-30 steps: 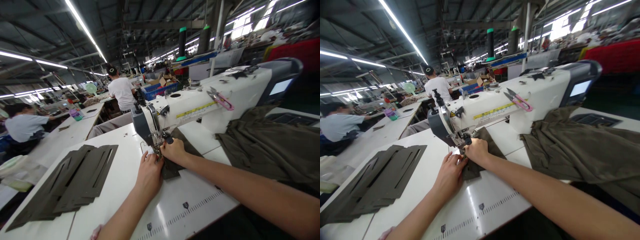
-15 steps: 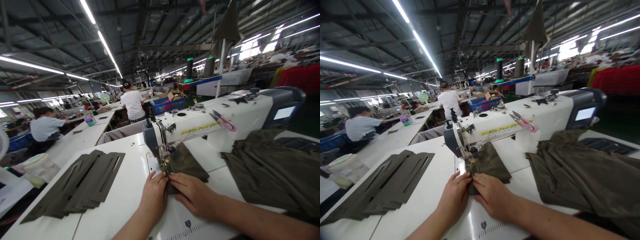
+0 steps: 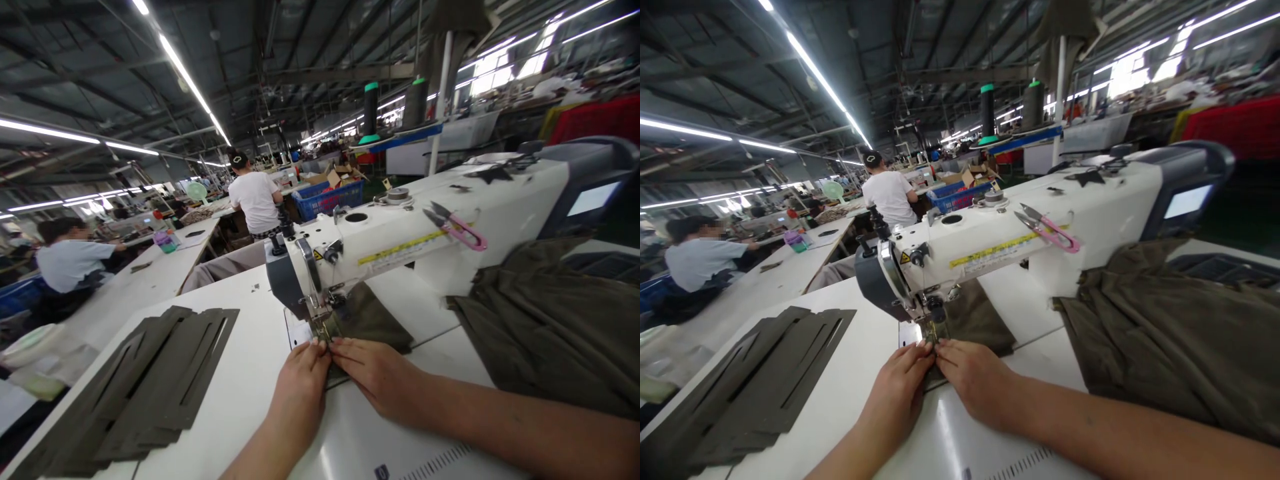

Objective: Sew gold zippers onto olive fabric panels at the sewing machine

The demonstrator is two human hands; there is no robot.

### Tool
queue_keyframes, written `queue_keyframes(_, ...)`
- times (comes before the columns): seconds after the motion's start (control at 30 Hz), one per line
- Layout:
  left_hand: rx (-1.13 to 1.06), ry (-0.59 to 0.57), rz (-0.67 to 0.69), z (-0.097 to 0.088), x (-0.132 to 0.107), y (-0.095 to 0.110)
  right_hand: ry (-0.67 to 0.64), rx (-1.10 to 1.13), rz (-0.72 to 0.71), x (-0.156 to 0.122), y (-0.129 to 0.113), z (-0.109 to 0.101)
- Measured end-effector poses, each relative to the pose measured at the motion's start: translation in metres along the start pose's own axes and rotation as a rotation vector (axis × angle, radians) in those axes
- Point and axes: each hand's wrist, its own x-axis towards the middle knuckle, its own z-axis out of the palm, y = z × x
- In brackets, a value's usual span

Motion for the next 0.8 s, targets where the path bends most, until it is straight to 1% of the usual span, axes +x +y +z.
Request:
queue_keyframes(0.13, -0.011, -0.007, -0.038, 0.004, 0.004, -0.007, 0.01, 0.039, -0.004, 0.005, 0.008, 0.005)
queue_keyframes(0.27, -0.083, -0.03, -0.076, -0.003, 0.003, -0.007, 0.012, 0.073, 0.024, 0.006, 0.009, 0.003)
queue_keyframes(0.3, -0.11, -0.032, -0.096, -0.006, 0.003, -0.006, 0.018, 0.077, 0.062, 0.008, 0.009, 0.0)
queue_keyframes(0.37, -0.103, -0.025, -0.157, -0.012, 0.003, -0.005, -0.003, 0.073, 0.192, 0.014, 0.007, -0.007)
queue_keyframes(0.43, -0.003, -0.017, -0.187, -0.014, 0.005, -0.004, -0.057, 0.059, 0.319, 0.02, 0.005, -0.013)
queue_keyframes(0.47, 0.05, -0.022, -0.178, -0.013, 0.006, -0.004, -0.092, 0.058, 0.357, 0.022, 0.005, -0.014)
queue_keyframes(0.5, 0.089, -0.031, -0.156, -0.012, 0.006, -0.004, -0.115, 0.056, 0.357, 0.022, 0.004, -0.014)
queue_keyframes(0.57, 0.121, -0.047, -0.098, -0.007, 0.006, -0.003, -0.085, 0.0, 0.255, 0.016, 0.001, -0.009)
queue_keyframes(0.67, 0.137, -0.056, -0.03, -0.002, 0.002, 0.0, 0.023, -0.17, 0.046, 0.002, -0.003, 0.005)
queue_keyframes(0.7, 0.147, -0.054, -0.003, 0.0, 0.0, 0.0, 0.053, -0.217, 0.008, -0.002, -0.004, 0.008)
queue_keyframes(0.8, 0.19, -0.036, 0.065, 0.001, 0.0, -0.001, 0.075, -0.264, -0.01, -0.005, -0.003, 0.013)
